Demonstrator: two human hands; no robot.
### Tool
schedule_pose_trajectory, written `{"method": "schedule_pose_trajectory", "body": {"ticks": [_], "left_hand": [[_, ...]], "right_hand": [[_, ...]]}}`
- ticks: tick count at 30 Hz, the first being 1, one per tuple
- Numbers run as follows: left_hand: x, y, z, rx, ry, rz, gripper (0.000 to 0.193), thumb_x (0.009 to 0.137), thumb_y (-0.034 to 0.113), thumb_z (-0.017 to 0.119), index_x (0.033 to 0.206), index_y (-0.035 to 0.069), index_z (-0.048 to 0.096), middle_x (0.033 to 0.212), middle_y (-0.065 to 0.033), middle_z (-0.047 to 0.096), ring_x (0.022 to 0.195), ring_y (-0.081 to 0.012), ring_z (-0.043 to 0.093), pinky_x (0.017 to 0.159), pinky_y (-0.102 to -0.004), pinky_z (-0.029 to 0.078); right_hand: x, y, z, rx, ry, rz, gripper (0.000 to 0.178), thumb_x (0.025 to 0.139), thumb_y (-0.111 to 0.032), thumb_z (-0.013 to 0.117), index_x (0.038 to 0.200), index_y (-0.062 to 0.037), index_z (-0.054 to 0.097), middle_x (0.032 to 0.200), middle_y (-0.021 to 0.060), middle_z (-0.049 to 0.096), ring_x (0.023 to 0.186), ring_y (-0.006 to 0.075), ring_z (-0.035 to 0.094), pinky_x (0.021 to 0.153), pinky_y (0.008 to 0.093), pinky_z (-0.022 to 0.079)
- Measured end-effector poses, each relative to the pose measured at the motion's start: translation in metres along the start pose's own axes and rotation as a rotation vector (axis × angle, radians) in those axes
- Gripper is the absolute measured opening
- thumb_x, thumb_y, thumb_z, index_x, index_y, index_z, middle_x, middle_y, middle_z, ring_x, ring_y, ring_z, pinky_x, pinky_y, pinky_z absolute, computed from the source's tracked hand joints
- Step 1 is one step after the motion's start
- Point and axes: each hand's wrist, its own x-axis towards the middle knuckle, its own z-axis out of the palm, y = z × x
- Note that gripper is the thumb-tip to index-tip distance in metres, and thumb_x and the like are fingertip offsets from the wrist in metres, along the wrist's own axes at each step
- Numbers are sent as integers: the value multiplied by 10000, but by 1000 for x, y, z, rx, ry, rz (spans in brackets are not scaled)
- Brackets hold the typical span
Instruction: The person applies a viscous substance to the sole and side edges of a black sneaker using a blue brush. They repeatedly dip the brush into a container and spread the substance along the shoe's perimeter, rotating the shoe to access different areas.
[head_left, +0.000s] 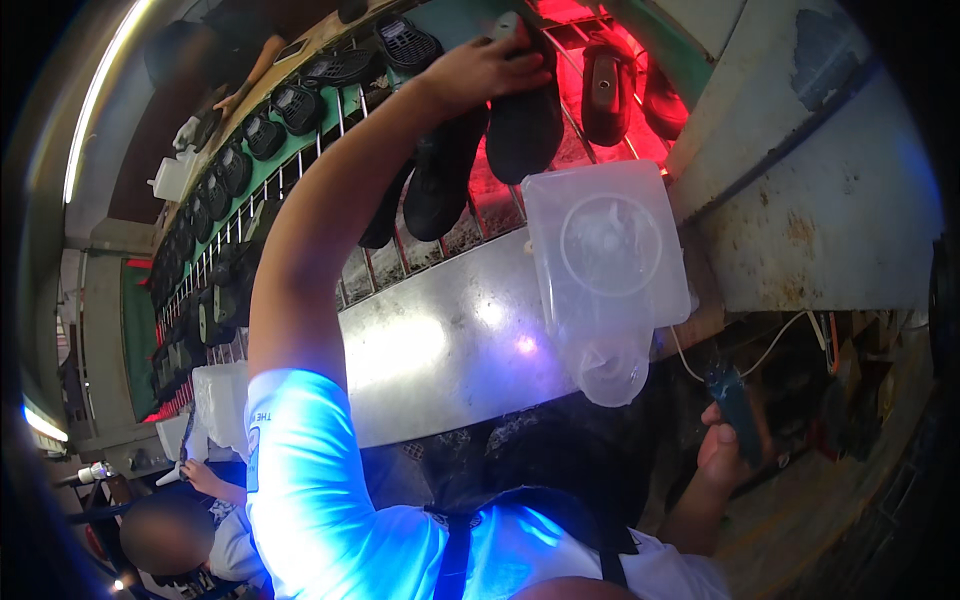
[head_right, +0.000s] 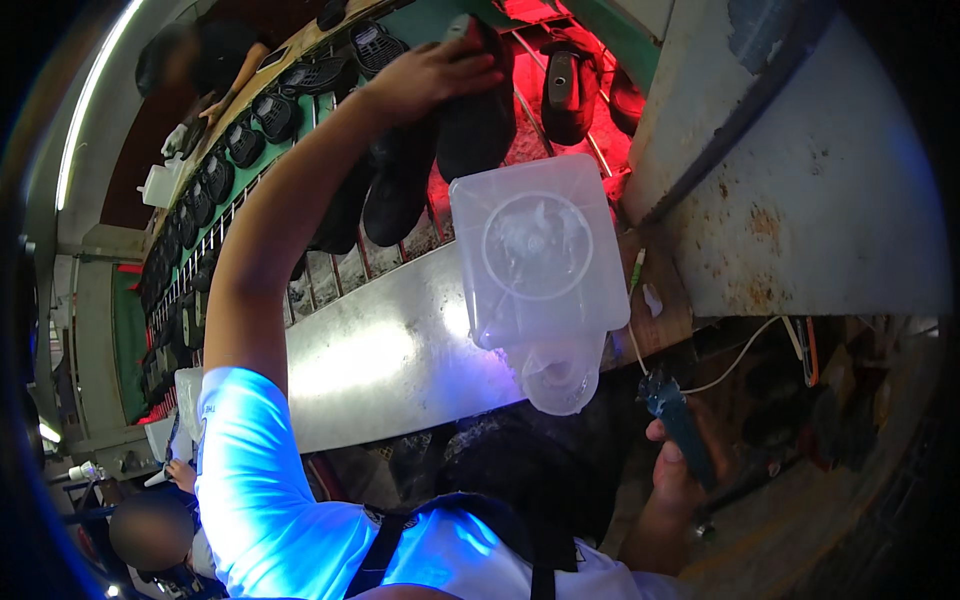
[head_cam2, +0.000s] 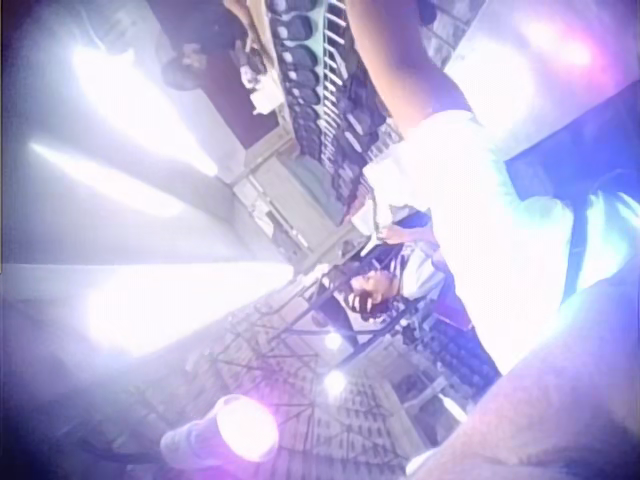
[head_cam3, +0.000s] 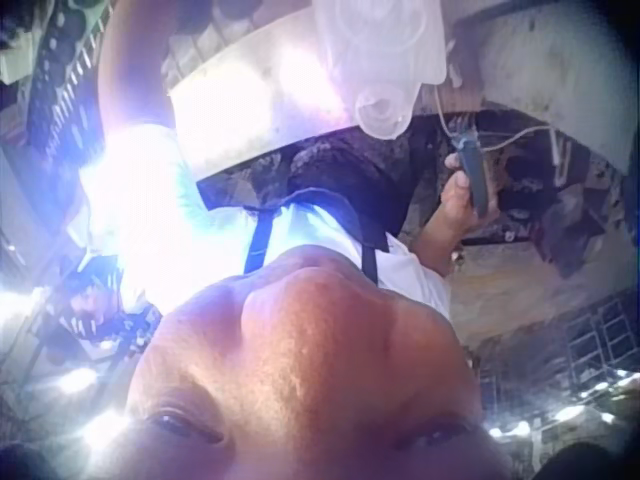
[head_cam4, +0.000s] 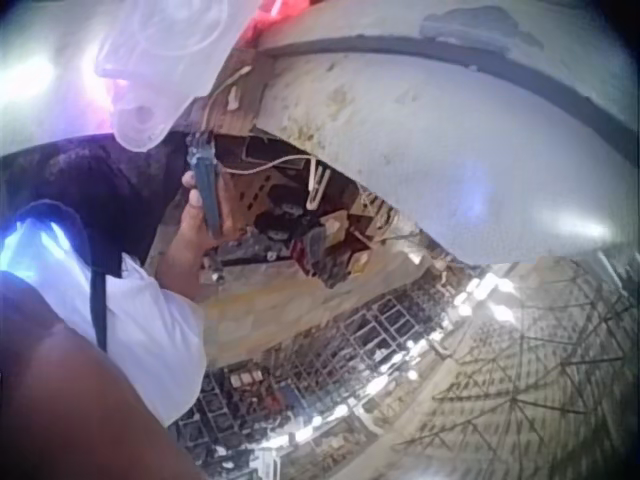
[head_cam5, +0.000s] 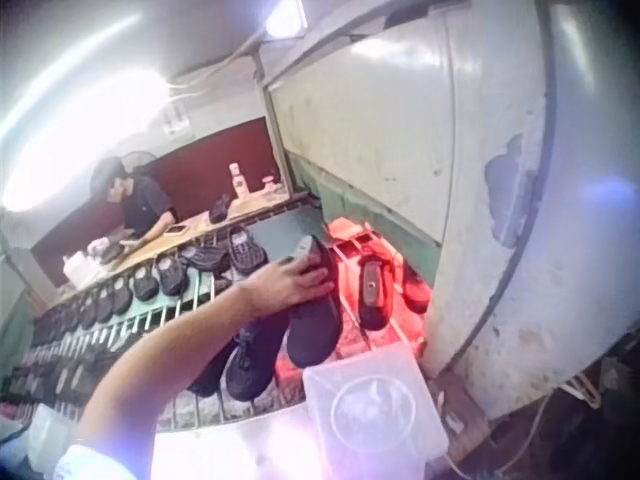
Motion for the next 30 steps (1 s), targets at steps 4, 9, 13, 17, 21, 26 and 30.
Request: {"method": "schedule_pose_trajectory", "body": {"ticks": [4,9,13,17,21,26,30], "left_hand": [[3,33,42,100,-132,163,546,855,199,551,1393,278,503,1395,-7,507,1351,-265,422,981,-426,516],[8,30,42,-31,-99,75,690,790,170,623,1440,307,440,1463,-13,429,1382,-278,384,1005,-441,503],[6,33,21,-92,-234,-35,862,744,137,710,1492,383,361,1563,-30,299,1442,-326,287,1084,-517,418],[-13,51,-21,-188,-46,-320,852,738,128,705,1496,343,381,1564,-74,307,1439,-388,263,1118,-551,344],[-52,113,-75,-454,362,-555,680,743,86,684,1398,82,501,1425,-168,470,1312,-390,423,1071,-459,426],[-166,139,-98,-471,377,-921,533,779,92,672,1303,61,580,1271,-161,608,1192,-352,567,1025,-421,465],[-223,53,-38,-282,179,-1317,574,765,220,678,1259,-46,558,1156,-261,645,1097,-411,622,956,-433,501]], "right_hand": [[-3,7,0,-6,7,23,262,816,-230,712,843,22,647,783,156,680,602,186,616,591,315,521],[-2,12,6,-10,-39,6,317,837,-257,707,922,45,660,811,163,695,609,183,640,618,327,541],[13,-6,27,20,-183,24,444,868,-322,709,1001,97,650,842,177,703,609,194,660,627,328,557],[41,-21,58,177,-309,55,621,901,-485,657,1087,106,620,782,156,664,565,202,605,532,293,495],[85,-25,94,391,-301,190,636,945,-483,597,1203,98,569,849,143,661,558,191,562,484,294,472],[115,-26,157,395,-282,277,425,996,-316,549,1121,85,614,822,113,653,519,135,531,414,255,401],[109,-23,166,355,-144,276,347,965,-282,596,957,62,639,687,68,613,422,104,471,337,233,313]]}}
